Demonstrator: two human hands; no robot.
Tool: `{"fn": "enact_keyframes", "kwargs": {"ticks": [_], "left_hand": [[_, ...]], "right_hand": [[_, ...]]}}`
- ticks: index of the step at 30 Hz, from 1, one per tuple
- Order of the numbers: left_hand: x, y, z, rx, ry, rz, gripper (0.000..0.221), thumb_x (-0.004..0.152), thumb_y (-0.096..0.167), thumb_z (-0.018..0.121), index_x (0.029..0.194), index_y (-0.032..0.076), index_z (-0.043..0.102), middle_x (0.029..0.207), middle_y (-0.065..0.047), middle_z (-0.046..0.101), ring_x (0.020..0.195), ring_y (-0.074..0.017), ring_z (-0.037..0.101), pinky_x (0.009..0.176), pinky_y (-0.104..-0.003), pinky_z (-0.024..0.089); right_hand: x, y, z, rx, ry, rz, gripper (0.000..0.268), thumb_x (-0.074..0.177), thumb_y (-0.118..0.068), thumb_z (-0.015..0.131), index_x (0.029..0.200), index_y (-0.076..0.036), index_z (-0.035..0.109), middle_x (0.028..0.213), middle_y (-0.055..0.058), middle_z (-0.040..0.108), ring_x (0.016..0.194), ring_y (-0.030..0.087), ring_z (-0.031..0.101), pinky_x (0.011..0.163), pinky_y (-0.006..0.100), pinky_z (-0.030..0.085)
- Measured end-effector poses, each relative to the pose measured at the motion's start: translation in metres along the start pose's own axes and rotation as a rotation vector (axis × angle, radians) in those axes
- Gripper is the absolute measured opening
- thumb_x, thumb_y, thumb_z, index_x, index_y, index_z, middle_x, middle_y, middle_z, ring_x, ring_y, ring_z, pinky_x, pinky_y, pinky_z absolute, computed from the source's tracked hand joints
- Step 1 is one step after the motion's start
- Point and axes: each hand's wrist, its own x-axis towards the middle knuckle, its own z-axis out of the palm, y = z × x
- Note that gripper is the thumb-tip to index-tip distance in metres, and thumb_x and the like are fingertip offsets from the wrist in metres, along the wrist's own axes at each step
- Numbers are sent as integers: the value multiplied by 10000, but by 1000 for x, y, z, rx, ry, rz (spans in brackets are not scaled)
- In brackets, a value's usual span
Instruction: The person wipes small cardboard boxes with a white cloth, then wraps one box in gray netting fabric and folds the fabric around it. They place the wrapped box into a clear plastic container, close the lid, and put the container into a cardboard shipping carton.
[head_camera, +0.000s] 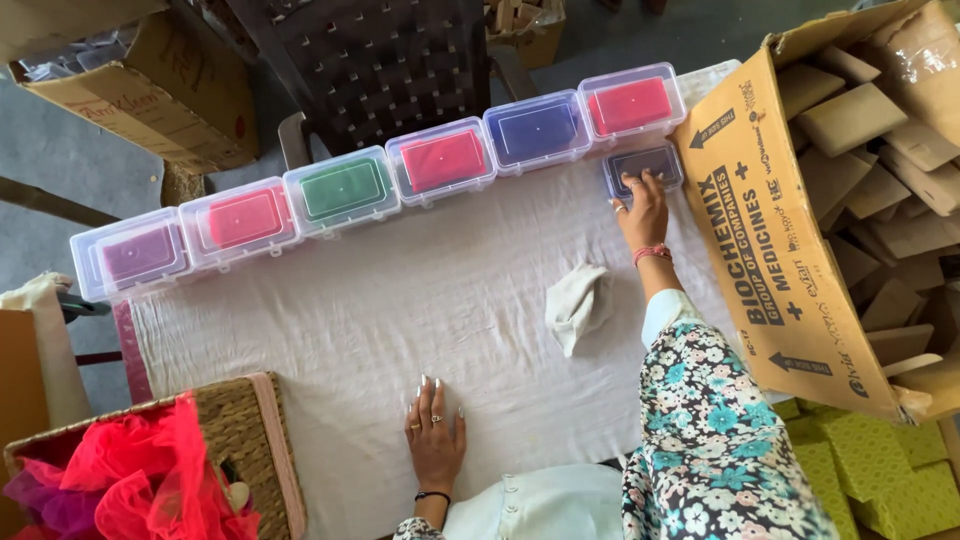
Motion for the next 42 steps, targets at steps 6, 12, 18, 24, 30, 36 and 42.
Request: {"fn": "enact_keyframes", "kwargs": {"ticks": [6,12,18,24,30,36,42], "left_hand": [[-1,0,2,-4,32,31,617,939,314,605,1494,106,434,1560,-122,424,1404,-295,402,1168,-430,313],[-1,-2,4,-12,36,45,610,943,314,607,1491,106,438,1570,-120,416,1401,-296,410,1170,-427,313],[0,3,-2,1,11,2,602,920,301,615,1475,126,463,1564,-100,429,1396,-279,427,1155,-427,320],[-1,3,0,6,42,25,600,925,299,614,1472,108,460,1569,-107,431,1398,-291,429,1158,-432,323],[-2,-1,3,12,59,23,601,920,303,616,1471,111,476,1562,-100,445,1393,-307,436,1164,-438,326],[-3,-4,7,-17,110,29,609,937,312,626,1488,100,475,1550,-126,457,1380,-310,446,1160,-445,340],[-2,-4,4,-20,119,15,619,929,313,639,1482,91,469,1551,-128,452,1370,-310,445,1152,-459,343]], "right_hand": [[5,9,6,13,-29,55,509,763,-74,870,1234,-79,676,1409,233,584,1380,426,504,1236,488,359],[11,-16,-31,11,-122,63,675,775,-58,842,1399,-56,586,1499,322,424,1398,502,377,1129,511,349],[47,-83,-182,81,8,-257,528,879,-30,778,1382,-17,617,1558,267,469,1442,447,442,1187,490,399],[75,41,-248,28,324,285,380,1073,-299,695,1380,-94,608,1531,161,539,1463,329,490,1254,499,379],[69,128,-218,-216,29,821,909,965,-702,655,1526,-58,345,1637,358,57,1525,502,-82,1149,747,-104],[48,103,-226,-138,49,452,583,807,-207,847,1256,-71,501,1357,176,558,1366,385,462,1197,615,232],[10,13,-249,14,512,80,358,850,55,672,1161,-51,531,1190,114,592,1149,304,612,1083,428,497]]}}
